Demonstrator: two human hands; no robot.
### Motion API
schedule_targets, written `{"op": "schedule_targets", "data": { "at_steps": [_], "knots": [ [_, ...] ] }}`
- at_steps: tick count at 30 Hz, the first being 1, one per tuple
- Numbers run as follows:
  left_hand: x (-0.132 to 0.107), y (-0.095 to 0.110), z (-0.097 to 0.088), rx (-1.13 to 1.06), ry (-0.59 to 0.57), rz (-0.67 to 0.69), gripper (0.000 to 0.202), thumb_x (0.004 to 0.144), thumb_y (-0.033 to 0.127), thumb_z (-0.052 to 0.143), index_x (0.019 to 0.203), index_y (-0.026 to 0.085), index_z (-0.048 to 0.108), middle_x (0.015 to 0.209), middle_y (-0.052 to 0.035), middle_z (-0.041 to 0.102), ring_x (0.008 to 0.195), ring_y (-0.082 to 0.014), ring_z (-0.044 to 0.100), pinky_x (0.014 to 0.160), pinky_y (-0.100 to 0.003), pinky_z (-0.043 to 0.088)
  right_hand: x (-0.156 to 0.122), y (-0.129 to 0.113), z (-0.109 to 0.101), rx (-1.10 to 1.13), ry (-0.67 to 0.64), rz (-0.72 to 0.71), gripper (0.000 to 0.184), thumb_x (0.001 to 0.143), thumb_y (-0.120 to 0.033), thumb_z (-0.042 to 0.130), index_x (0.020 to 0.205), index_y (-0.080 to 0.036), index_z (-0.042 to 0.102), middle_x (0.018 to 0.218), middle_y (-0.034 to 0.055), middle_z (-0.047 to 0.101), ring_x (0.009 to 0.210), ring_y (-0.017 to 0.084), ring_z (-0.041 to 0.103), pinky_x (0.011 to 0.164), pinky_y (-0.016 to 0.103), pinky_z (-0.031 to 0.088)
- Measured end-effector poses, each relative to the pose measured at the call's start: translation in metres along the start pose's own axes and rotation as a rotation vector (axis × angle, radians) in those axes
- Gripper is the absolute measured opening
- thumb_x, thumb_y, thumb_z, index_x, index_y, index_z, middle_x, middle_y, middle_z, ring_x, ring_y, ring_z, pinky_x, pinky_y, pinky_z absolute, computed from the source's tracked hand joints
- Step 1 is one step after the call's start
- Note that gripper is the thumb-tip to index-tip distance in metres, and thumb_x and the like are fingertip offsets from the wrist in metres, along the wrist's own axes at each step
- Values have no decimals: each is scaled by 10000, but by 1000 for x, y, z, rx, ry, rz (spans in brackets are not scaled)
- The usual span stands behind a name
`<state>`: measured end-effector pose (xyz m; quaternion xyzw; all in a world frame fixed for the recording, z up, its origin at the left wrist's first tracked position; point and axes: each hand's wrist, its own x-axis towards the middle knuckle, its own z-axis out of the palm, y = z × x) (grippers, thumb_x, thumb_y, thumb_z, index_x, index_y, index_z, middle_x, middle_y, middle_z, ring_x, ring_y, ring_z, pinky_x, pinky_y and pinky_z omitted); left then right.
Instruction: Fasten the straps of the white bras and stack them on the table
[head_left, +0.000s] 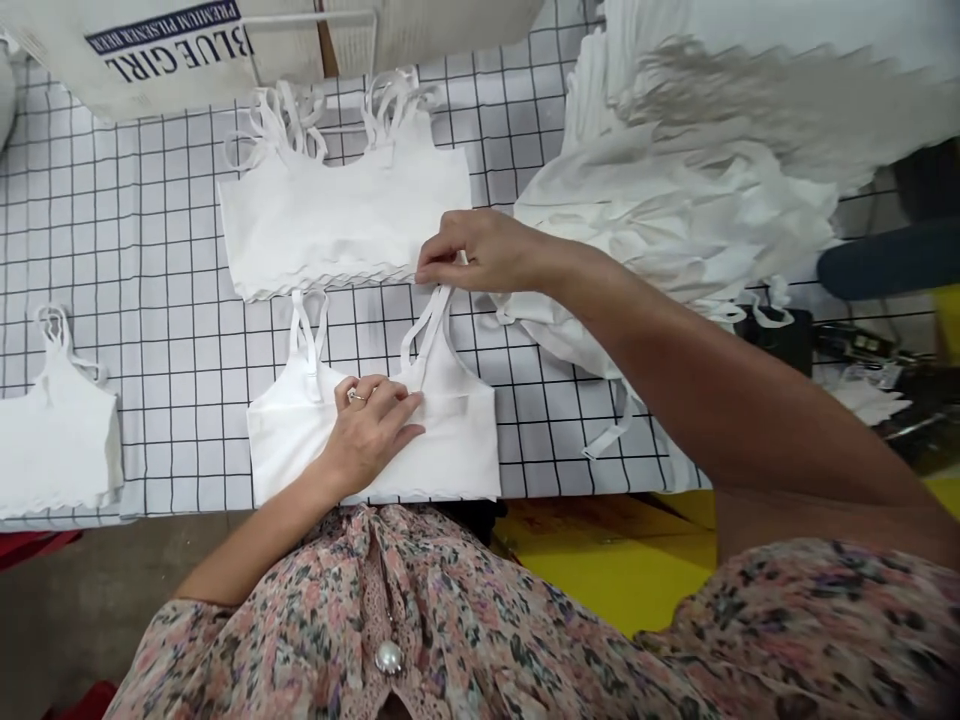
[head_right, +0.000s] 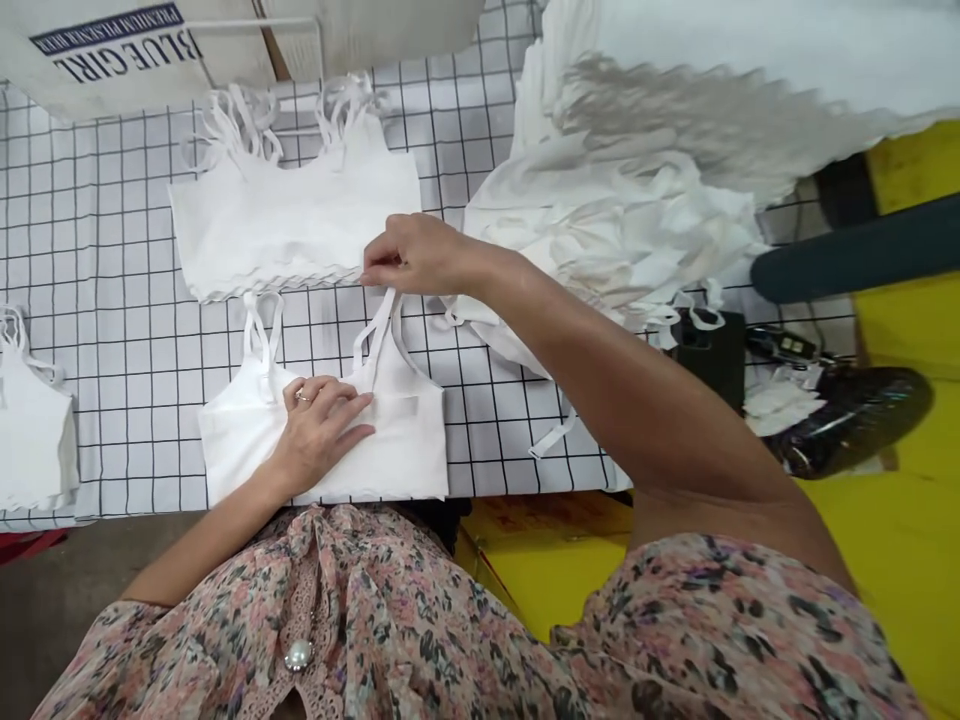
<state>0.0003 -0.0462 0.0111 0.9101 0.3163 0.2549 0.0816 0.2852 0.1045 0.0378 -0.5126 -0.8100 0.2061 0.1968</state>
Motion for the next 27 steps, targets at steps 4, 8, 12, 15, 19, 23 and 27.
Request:
{"op": "schedule_targets", "data": {
  "at_steps": [4,8,12,15,19,23,27],
  "knots": [
    [-5,0,-17,-88,-47,47,360,1085,401,721,1375,194,671,1217,-87,823,1181,-254,763,1104,-454,498,-41,-36,12,2,164,12,188,1055,-315,684,1072,-214,842,1090,87,804,1078,239,731,999,427,599],
    [-34,8,-43,-114,-107,24,474,1117,244,633,1576,169,542,1466,-152,760,1514,-299,646,1300,-538,467,-118,-129,62,-63,314,0,477,1166,-313,386,1533,-168,654,1550,168,691,1480,304,634,1262,621,487],
    [-71,5,-52,21,-231,8,646,1136,321,587,1707,96,383,1669,-265,570,1665,-388,455,1326,-621,464,-178,-168,113,-174,156,7,676,1162,-517,400,1696,-107,461,1727,265,481,1627,397,482,1274,745,419],
    [-81,-5,-50,38,-229,11,739,1128,378,605,1752,110,312,1731,-274,483,1718,-396,334,1334,-640,459,-181,-126,102,-153,299,44,575,1152,-451,457,1610,-125,574,1629,273,589,1538,432,559,1176,764,488],
    [-61,-6,-32,-35,-129,67,694,1126,278,615,1750,194,323,1734,-203,517,1745,-321,279,1377,-610,423,-127,-44,45,-111,373,2,300,1104,-253,563,1273,-229,809,1254,158,744,1229,341,663,1080,613,557],
    [-42,0,-13,-114,-165,93,533,1134,285,600,1649,210,484,1696,-181,573,1717,-319,368,1363,-611,446,-53,1,3,-168,-31,-86,85,949,-238,844,1016,-188,859,1237,160,704,1227,310,562,1022,497,512],
    [-25,-13,-20,-276,-80,29,404,1108,287,658,1508,228,642,1544,-160,710,1543,-299,625,1221,-559,591,-19,13,-17,-97,-224,-168,215,907,-356,919,817,-193,812,1115,115,734,1156,251,585,954,396,522]
  ]
}}
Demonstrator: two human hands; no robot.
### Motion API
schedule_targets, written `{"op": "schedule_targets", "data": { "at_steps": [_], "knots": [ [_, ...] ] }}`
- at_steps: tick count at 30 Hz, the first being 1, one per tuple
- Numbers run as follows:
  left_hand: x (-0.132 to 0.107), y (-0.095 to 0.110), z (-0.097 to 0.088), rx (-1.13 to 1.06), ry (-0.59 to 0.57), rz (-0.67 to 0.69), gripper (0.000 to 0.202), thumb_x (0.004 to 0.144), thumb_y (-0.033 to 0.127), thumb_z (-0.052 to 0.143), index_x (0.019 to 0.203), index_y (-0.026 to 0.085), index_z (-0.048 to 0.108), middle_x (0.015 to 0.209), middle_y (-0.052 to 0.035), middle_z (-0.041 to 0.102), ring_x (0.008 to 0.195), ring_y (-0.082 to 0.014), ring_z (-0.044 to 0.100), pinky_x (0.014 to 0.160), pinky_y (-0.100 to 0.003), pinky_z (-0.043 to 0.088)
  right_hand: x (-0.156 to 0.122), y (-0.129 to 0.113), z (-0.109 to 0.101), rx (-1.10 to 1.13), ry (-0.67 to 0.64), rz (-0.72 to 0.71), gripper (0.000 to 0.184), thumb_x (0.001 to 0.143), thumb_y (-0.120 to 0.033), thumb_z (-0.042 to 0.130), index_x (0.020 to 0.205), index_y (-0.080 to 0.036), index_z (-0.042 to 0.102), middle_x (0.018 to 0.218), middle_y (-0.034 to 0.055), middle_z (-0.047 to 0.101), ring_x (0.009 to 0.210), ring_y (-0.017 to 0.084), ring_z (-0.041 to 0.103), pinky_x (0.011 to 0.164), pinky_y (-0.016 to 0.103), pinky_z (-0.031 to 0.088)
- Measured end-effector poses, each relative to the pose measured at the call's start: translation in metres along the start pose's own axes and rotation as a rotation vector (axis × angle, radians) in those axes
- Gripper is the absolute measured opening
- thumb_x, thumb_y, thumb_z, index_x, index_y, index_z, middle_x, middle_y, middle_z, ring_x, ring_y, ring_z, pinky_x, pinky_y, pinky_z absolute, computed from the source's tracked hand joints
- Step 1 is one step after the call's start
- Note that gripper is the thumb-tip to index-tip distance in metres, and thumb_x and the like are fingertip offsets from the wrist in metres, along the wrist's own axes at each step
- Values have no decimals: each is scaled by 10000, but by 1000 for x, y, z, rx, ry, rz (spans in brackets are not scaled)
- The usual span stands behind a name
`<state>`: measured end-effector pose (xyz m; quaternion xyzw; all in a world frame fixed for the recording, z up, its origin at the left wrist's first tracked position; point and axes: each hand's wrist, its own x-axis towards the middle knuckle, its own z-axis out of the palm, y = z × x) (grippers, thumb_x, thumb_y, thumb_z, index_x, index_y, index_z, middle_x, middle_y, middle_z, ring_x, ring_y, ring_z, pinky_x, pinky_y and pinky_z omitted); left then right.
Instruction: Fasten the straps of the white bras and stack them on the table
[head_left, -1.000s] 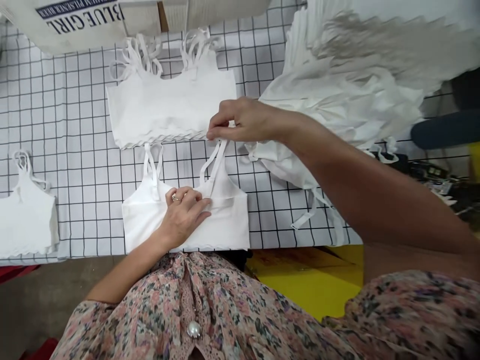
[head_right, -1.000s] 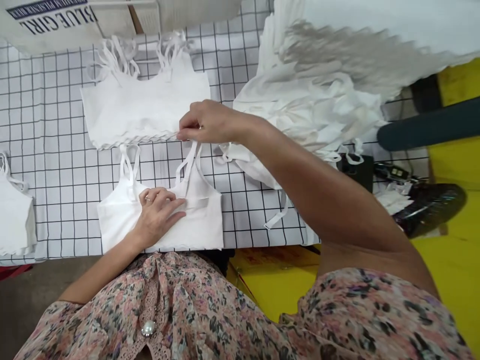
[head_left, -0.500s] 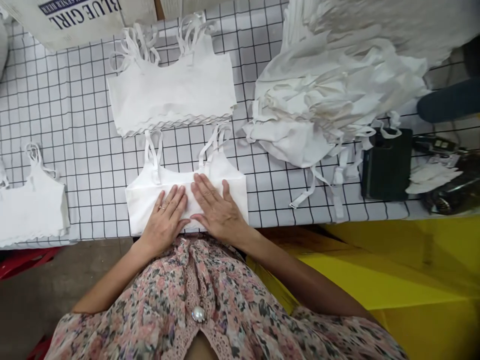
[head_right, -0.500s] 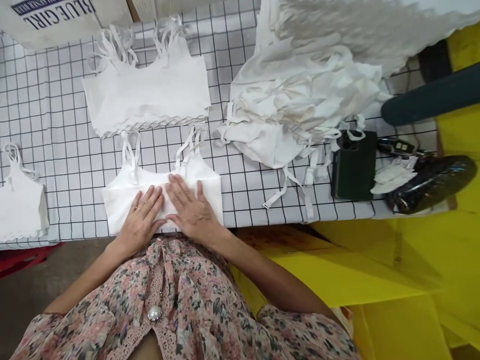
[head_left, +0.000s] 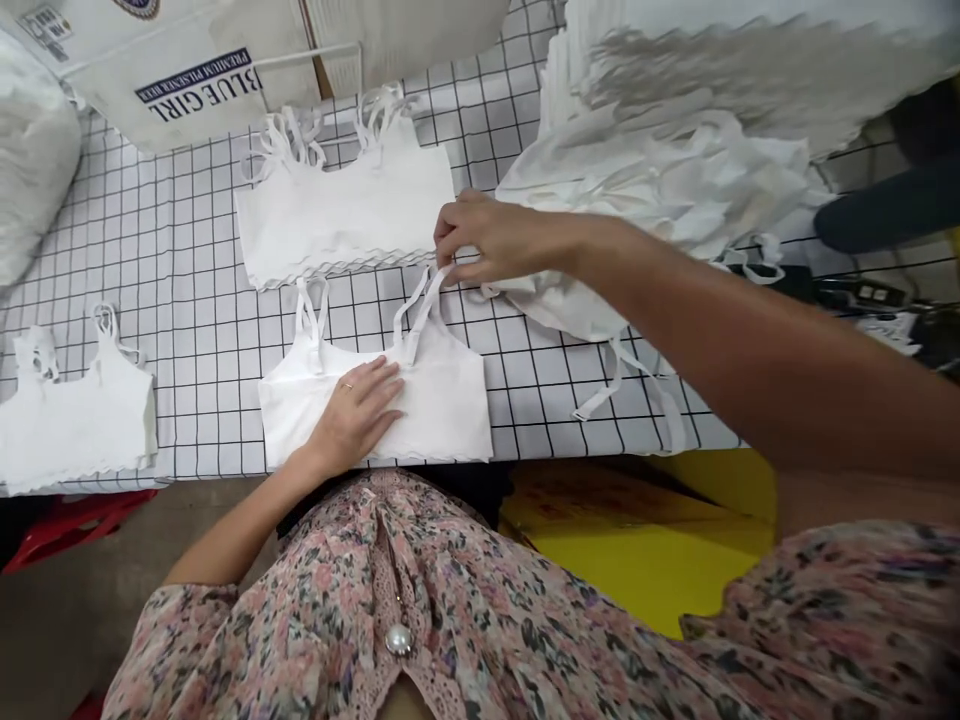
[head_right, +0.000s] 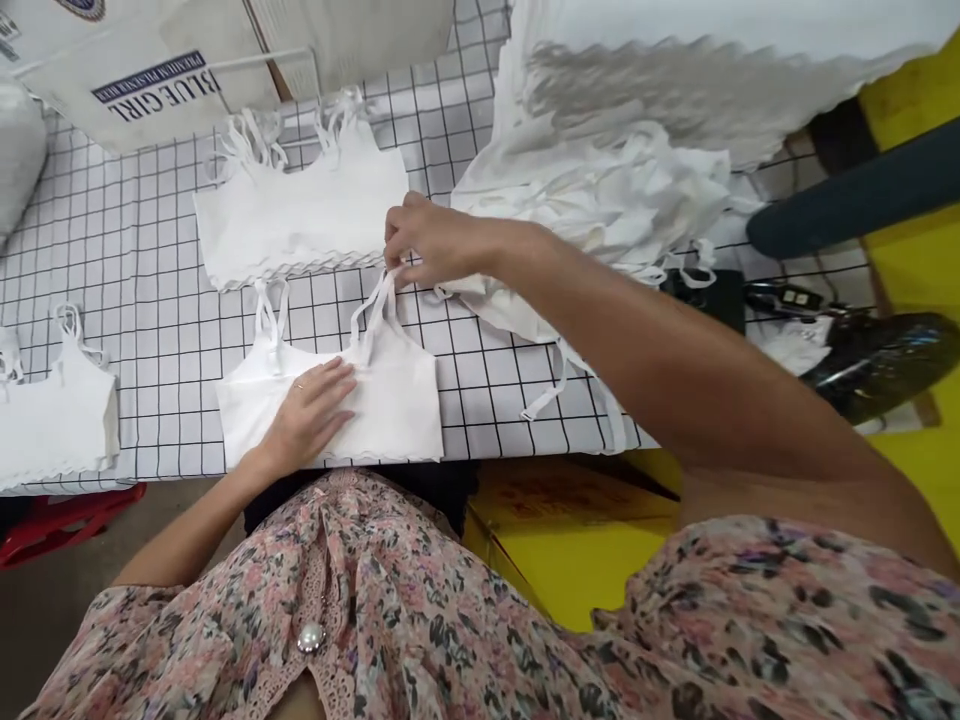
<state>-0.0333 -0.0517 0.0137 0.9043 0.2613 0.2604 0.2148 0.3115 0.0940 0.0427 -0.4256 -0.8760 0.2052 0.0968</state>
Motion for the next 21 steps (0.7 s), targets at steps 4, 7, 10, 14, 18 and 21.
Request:
{"op": "schedule_targets", "data": {
  "at_steps": [4,7,10,14,18,21],
  "knots": [
    [61,-21,-24,-295,99,-265,334,1072,287,710,1401,245,742,1397,-110,795,1288,-231,752,1118,-471,625,5,-8,-17,144,80,46,502,1088,-547,654,782,-168,775,1027,37,754,1048,150,660,936,342,515],
    [120,-34,-23,-647,-44,-493,402,869,253,917,1246,165,806,1212,-110,842,1073,-209,788,979,-378,632,7,-25,-28,158,64,75,502,1119,-511,598,847,-135,789,1047,30,766,1038,131,676,945,337,508],
    [152,-38,-17,-888,-108,-656,230,796,249,969,923,127,821,865,-45,808,819,-144,744,861,-321,591,-8,-49,-23,107,153,86,214,1038,-372,755,1083,-170,811,1176,68,778,1100,212,700,962,377,561],
    [153,-36,-26,-999,-83,-765,275,831,357,970,788,149,795,812,-23,784,786,-111,725,847,-290,569,-59,-95,33,12,493,82,343,1108,-220,544,1394,-172,726,1371,143,757,1269,310,695,1079,519,588],
    [156,-33,-45,-1023,-104,-870,339,925,485,901,906,159,814,811,-28,795,817,-135,771,881,-306,599,-106,-144,113,-66,356,-95,591,1150,-316,478,1713,-140,444,1710,179,540,1606,331,503,1313,672,396],
    [169,-34,-54,-961,-104,-914,299,998,444,831,920,158,794,783,-22,777,832,-141,786,894,-308,601,-119,-163,144,-83,250,-33,779,1154,-492,461,1800,-134,215,1820,166,343,1709,340,343,1354,703,310]
  ]
}}
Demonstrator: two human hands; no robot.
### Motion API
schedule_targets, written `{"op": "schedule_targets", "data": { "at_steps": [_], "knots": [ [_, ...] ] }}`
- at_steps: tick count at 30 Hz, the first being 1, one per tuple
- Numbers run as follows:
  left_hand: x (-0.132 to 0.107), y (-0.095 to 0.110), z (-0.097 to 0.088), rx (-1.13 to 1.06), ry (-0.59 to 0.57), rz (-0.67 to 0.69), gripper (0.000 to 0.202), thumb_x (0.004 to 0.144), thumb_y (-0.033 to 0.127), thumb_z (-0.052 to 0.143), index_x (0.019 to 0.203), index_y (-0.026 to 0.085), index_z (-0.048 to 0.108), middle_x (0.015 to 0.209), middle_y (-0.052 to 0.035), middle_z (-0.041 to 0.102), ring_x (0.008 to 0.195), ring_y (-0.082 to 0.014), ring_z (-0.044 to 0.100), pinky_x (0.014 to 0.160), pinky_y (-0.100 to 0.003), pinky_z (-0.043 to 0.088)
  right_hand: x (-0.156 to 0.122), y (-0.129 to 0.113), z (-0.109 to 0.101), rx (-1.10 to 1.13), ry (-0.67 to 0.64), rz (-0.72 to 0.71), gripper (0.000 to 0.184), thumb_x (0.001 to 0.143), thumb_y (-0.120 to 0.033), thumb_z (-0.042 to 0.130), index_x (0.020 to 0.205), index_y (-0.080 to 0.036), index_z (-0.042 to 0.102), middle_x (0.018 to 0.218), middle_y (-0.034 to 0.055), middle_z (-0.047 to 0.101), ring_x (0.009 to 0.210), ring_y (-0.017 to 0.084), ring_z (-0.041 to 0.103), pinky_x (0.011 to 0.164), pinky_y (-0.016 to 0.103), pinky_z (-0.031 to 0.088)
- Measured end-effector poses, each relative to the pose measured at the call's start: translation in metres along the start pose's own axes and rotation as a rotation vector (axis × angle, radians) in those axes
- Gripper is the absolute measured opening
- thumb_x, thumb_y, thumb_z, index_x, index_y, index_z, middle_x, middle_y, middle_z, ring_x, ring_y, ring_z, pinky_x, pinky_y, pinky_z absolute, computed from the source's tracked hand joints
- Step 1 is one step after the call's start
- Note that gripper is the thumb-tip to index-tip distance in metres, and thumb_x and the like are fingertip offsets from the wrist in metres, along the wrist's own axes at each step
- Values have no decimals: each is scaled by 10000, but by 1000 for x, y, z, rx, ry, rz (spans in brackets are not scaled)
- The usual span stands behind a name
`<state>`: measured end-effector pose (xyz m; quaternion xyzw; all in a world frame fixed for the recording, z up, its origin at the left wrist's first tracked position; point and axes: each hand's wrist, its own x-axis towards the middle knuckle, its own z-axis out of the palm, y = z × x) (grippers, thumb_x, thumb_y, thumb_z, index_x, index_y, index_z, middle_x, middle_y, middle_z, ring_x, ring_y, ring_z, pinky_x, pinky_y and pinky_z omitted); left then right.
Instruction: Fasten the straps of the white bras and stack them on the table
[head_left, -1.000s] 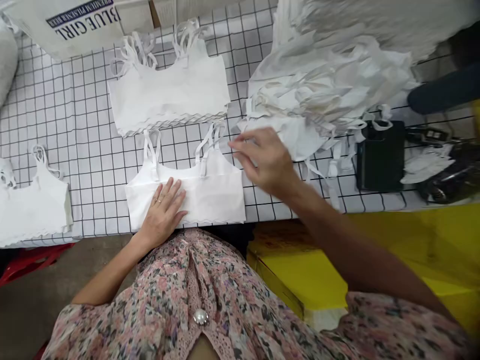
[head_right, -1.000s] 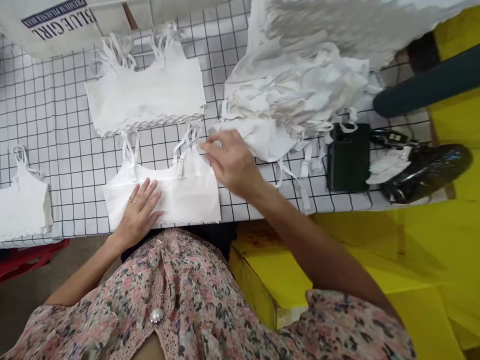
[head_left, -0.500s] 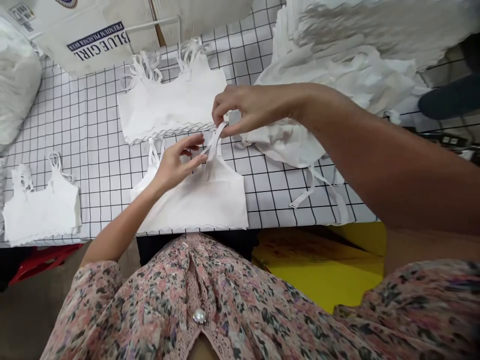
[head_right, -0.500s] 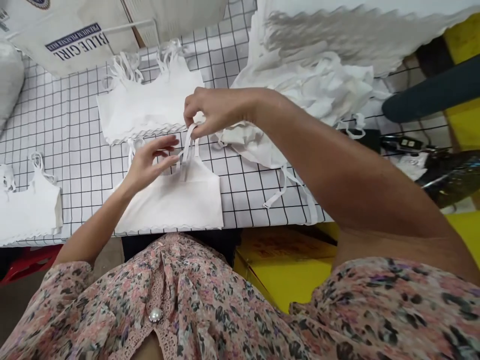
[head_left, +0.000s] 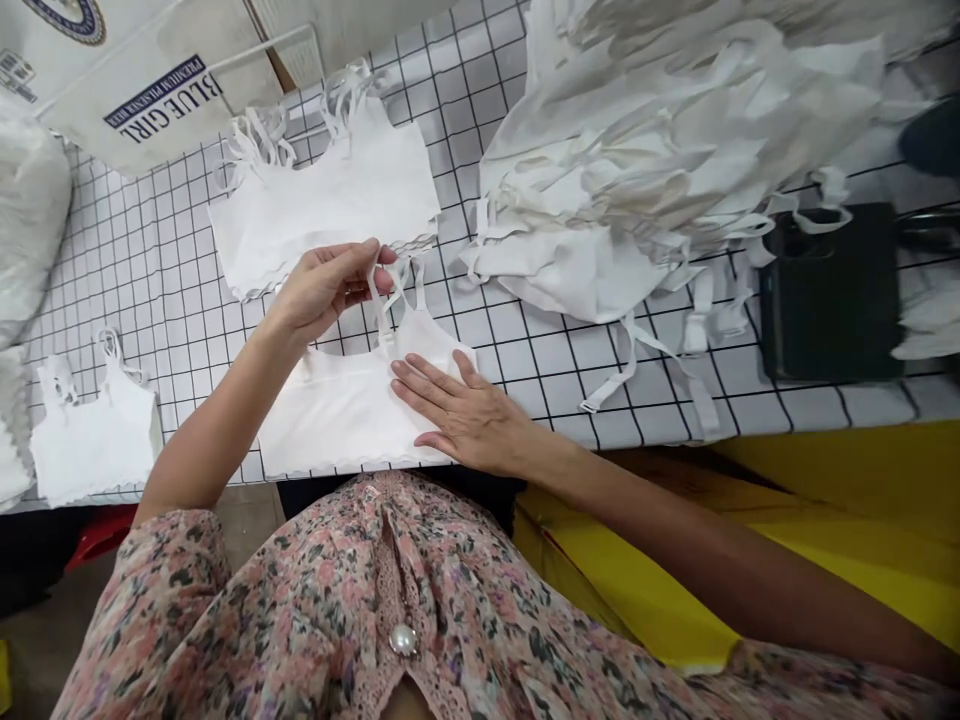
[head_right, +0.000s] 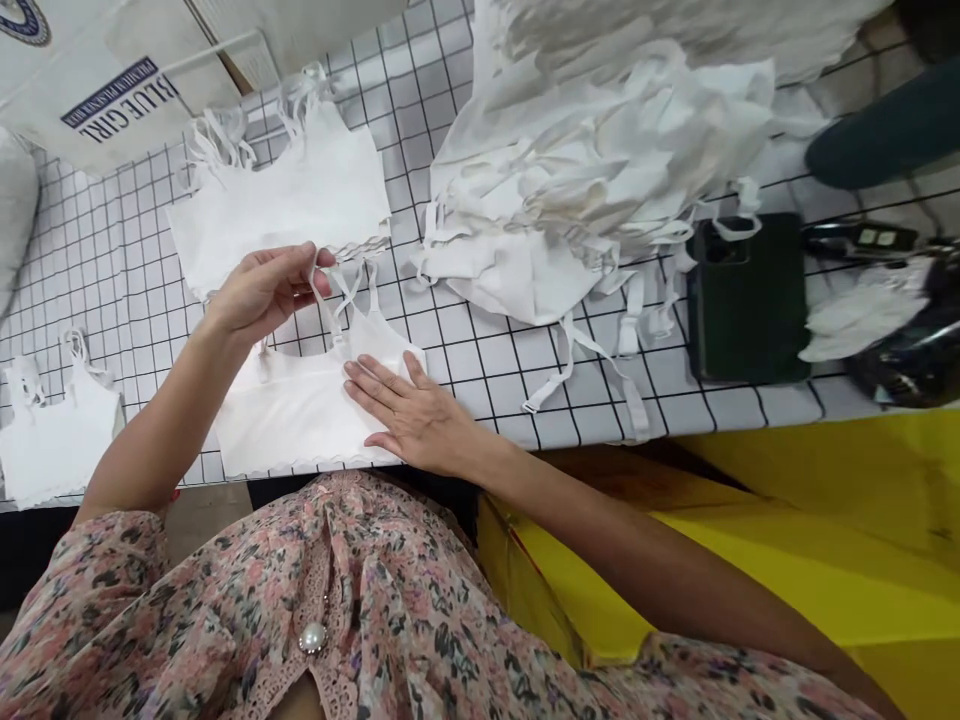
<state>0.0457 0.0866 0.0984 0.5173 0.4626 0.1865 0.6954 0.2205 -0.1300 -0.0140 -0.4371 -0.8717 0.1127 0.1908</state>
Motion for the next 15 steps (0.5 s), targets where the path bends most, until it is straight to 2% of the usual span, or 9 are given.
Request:
{"op": "schedule_targets", "data": {
  "at_steps": [2,8,11,15],
  "knots": [
    [4,8,-1,27,24,-15,297,1014,437,807,909,162,778,786,-24,770,839,-144,787,894,-309,600,-2,-4,4,-6,-7,23,819,1150,-527,465,1806,-135,170,1844,150,279,1723,341,306,1365,709,274],
    [5,13,-7,12,-15,-48,266,1000,382,796,834,179,752,836,-23,761,840,-138,751,854,-284,579,3,-3,3,-14,51,12,783,1153,-553,465,1783,-130,271,1852,137,265,1724,325,291,1391,695,193],
    [3,12,-10,-4,-38,-48,296,985,414,810,813,184,739,825,-13,736,827,-137,729,842,-282,579,3,-4,5,5,65,16,783,1149,-562,474,1777,-131,295,1848,138,275,1725,320,293,1391,691,204],
    [2,12,-11,7,-55,-25,309,943,440,856,822,177,747,825,-11,712,798,-122,704,824,-268,584,3,-6,4,18,60,15,777,1134,-547,516,1759,-120,338,1844,145,287,1713,342,327,1361,716,281]
  ]
}}
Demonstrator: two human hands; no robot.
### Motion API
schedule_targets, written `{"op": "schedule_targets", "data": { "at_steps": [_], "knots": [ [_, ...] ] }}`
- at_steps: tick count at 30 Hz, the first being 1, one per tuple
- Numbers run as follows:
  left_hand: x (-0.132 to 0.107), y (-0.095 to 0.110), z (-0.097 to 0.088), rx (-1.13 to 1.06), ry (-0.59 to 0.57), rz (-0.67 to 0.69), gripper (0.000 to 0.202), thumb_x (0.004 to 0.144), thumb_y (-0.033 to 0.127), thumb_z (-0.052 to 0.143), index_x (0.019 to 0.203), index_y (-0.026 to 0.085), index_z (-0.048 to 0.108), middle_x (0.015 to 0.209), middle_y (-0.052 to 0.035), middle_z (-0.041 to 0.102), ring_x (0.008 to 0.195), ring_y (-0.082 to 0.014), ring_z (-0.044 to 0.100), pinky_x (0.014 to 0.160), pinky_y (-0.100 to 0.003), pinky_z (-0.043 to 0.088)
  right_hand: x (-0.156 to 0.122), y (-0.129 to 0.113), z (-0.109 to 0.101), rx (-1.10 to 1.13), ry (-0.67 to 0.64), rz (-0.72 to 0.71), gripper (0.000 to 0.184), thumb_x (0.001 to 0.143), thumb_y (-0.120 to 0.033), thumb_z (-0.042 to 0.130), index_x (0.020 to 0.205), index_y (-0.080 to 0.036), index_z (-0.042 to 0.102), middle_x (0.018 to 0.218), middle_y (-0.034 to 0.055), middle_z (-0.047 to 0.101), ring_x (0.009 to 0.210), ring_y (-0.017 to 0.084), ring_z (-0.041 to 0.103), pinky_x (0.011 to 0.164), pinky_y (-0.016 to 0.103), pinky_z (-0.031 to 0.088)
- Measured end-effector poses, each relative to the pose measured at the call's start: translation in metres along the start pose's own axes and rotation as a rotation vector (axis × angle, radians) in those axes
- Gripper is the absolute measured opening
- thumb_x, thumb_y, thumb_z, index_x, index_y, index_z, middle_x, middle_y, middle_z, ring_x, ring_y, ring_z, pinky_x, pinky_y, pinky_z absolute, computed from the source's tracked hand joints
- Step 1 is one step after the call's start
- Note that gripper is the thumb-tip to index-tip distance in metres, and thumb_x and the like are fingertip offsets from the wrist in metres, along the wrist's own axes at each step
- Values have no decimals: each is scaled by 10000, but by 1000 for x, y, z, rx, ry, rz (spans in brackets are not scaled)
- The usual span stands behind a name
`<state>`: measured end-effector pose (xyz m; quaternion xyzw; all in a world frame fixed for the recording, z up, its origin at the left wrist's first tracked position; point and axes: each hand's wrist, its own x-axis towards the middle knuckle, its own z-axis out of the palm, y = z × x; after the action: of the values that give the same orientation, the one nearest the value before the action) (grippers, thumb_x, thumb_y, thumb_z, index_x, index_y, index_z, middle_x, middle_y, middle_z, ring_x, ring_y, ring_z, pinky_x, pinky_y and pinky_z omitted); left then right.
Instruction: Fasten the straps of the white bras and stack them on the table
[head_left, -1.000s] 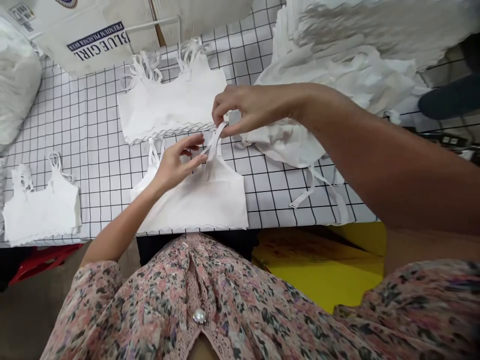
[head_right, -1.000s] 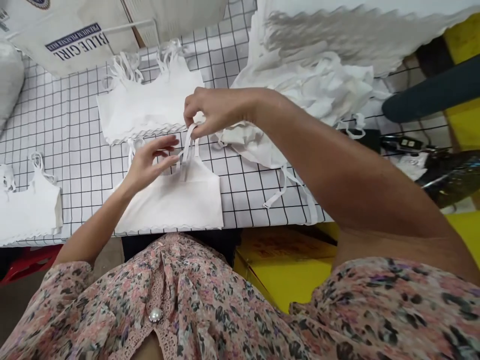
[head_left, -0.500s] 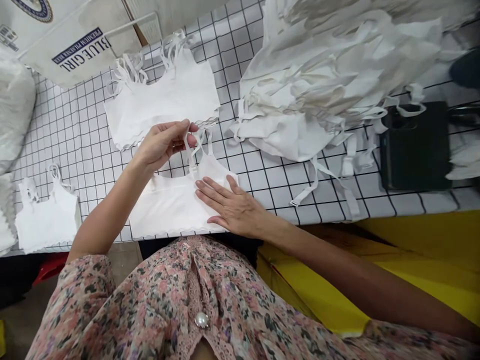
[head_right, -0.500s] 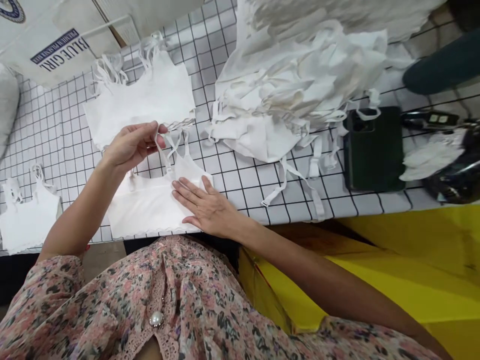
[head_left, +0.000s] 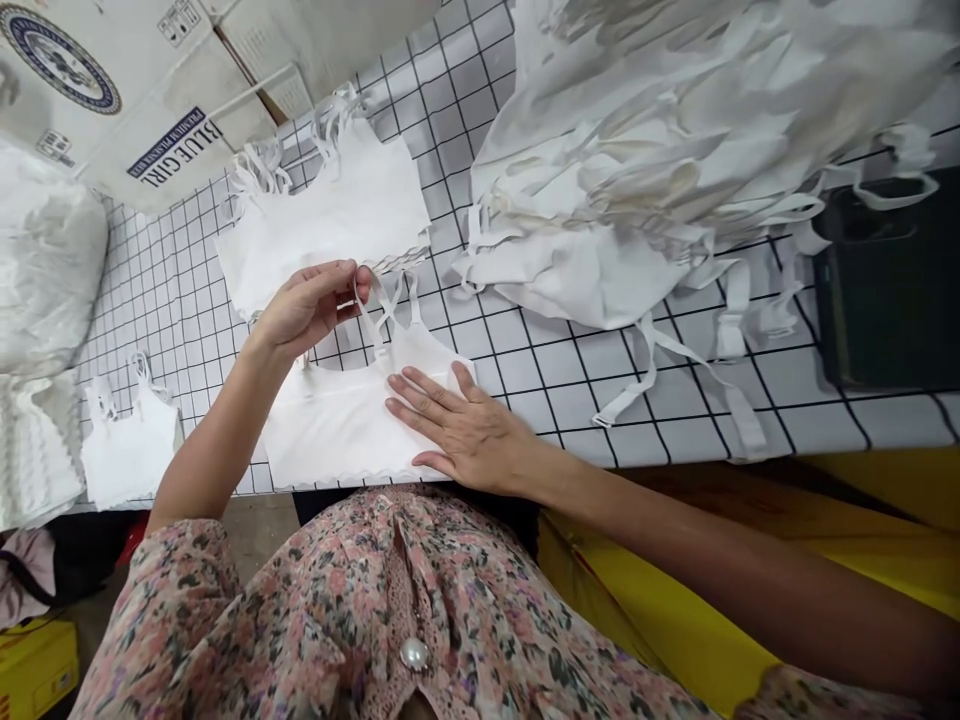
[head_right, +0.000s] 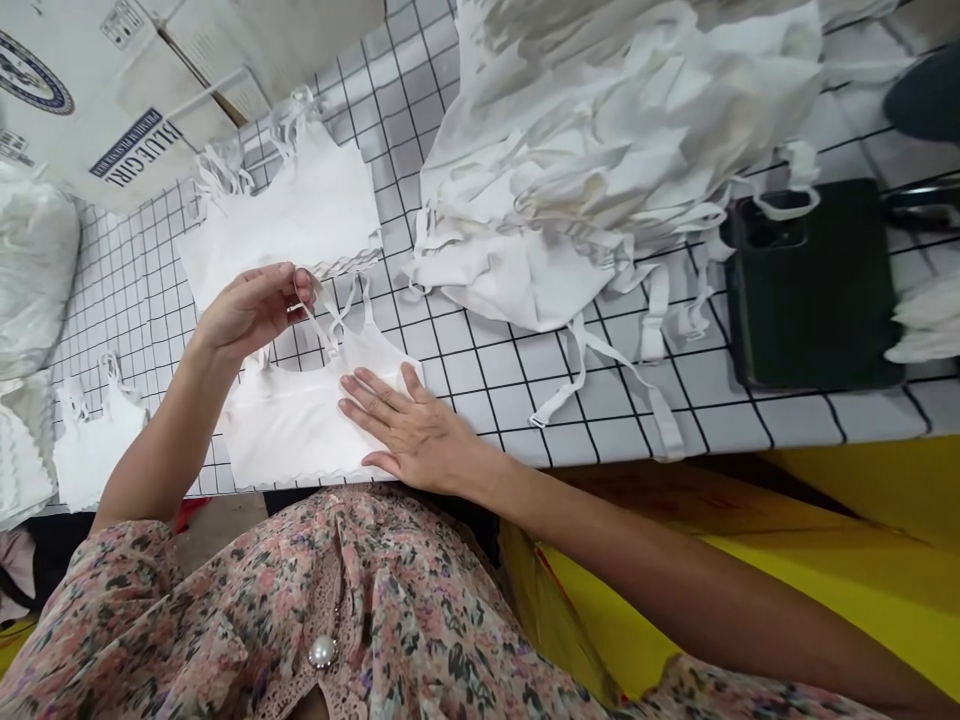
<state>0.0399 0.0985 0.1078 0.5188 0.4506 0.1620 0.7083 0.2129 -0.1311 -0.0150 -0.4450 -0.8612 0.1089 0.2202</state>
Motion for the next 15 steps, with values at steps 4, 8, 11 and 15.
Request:
{"op": "schedule_targets", "data": {
  "at_steps": [4,8,11,15],
  "knots": [
    [-4,-3,6,143,31,83,247,952,411,846,857,191,785,891,-40,749,893,-162,749,867,-324,613,1,3,-11,59,106,-47,550,1132,-408,562,1594,-111,591,1712,198,525,1596,381,521,1245,727,462],
    [-17,-7,23,217,4,150,256,937,444,864,872,204,806,966,-50,771,1005,-197,755,893,-345,608,23,16,-37,389,352,145,232,1114,-275,603,1204,-177,793,1150,136,837,1054,257,805,913,451,677],
    [-30,-9,37,229,-53,215,248,960,423,854,870,195,813,962,-49,745,1028,-195,744,914,-341,582,55,28,-54,668,311,431,194,1013,-340,758,1129,-186,784,903,66,797,757,194,748,705,347,630],
    [-47,-12,47,255,-79,281,221,1002,375,806,877,194,824,967,-49,726,990,-175,724,916,-345,578,88,38,-56,913,37,562,241,882,-367,862,858,-185,705,677,1,688,558,143,632,578,309,529]
  ]
}}
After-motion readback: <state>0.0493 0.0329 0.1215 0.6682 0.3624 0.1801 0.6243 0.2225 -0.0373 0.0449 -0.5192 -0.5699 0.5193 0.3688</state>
